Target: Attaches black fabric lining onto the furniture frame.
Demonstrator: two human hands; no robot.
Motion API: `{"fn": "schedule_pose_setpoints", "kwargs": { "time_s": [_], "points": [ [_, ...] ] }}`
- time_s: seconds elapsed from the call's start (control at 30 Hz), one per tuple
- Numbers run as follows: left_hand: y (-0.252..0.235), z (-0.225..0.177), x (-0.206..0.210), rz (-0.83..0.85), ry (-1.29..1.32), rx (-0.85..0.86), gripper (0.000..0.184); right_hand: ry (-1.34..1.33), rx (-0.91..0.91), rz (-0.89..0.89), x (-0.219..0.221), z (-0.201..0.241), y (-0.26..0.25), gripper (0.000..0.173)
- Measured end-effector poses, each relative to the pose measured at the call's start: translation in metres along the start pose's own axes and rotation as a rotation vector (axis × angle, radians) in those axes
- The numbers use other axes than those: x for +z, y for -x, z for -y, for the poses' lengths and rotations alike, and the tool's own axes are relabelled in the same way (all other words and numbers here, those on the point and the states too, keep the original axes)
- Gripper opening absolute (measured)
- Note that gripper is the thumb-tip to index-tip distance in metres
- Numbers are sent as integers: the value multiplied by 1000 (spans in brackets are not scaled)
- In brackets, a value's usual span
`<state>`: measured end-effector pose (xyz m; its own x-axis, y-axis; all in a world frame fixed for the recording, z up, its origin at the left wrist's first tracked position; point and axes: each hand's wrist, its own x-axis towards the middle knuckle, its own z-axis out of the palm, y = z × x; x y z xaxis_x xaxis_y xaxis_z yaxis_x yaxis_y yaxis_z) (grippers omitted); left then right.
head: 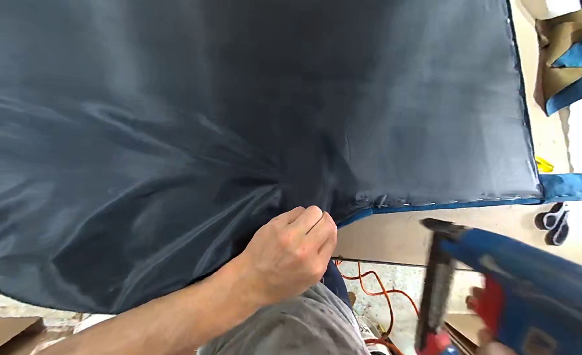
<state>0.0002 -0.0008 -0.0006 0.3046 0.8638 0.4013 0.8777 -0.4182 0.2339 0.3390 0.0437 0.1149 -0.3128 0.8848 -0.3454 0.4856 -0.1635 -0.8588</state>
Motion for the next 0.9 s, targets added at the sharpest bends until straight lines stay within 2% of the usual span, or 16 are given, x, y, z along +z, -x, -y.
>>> {"fn": "schedule_pose_setpoints", "kwargs": {
  "time_s": [0.13,0.27,0.9],
  "points": [
    [0,1,1,-21,68,-13,22,308,-37,122,43,17,-19,30],
    [-3,-5,0,1,101,-53,27,568,-41,95,60,42,-33,33],
    [-6,-14,-4,30,43,-93,27,667,86,148,67,54,-28,31]
  ]
}}
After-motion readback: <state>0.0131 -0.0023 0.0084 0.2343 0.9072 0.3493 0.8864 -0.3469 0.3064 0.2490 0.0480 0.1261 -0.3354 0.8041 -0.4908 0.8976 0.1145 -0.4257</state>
